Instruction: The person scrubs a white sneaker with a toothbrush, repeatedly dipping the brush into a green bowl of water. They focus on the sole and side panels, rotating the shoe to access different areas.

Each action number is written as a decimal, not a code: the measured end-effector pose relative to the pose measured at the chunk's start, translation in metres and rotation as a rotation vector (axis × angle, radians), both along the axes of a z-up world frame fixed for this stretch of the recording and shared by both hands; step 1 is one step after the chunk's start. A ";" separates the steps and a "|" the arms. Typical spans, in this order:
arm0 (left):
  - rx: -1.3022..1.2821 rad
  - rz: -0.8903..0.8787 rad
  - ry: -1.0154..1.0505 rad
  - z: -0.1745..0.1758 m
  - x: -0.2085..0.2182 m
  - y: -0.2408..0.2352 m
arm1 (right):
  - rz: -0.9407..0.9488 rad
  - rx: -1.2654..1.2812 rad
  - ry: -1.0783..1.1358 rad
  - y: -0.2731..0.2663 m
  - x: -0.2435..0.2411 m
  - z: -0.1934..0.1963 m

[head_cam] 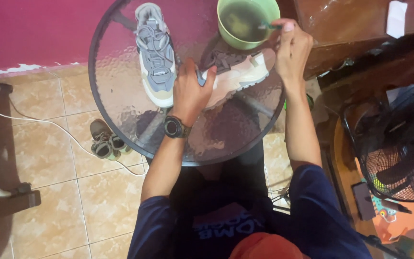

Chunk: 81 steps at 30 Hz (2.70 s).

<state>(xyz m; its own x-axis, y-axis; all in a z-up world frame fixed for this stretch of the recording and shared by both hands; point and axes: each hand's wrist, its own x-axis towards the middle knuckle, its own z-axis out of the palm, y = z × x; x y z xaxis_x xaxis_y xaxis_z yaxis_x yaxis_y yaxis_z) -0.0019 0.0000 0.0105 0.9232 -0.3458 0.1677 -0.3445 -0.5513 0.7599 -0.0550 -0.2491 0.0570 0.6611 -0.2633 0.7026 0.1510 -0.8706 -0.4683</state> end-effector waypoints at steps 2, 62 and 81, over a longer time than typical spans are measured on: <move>-0.010 0.011 -0.038 -0.005 0.003 -0.002 | 0.069 0.062 0.042 -0.001 0.005 -0.002; -0.237 0.010 0.228 0.001 0.005 0.006 | 0.083 0.390 0.206 0.103 -0.173 -0.143; -0.207 0.006 0.208 0.000 0.005 0.009 | 0.049 0.289 0.216 0.106 -0.171 -0.098</move>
<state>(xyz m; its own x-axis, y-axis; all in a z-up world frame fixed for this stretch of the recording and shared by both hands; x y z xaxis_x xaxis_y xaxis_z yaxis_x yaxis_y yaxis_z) 0.0029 0.0087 0.0102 0.9471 -0.3184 0.0409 -0.1668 -0.3791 0.9102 -0.2256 -0.1427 -0.0412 0.8027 -0.3954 0.4465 0.0598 -0.6916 -0.7198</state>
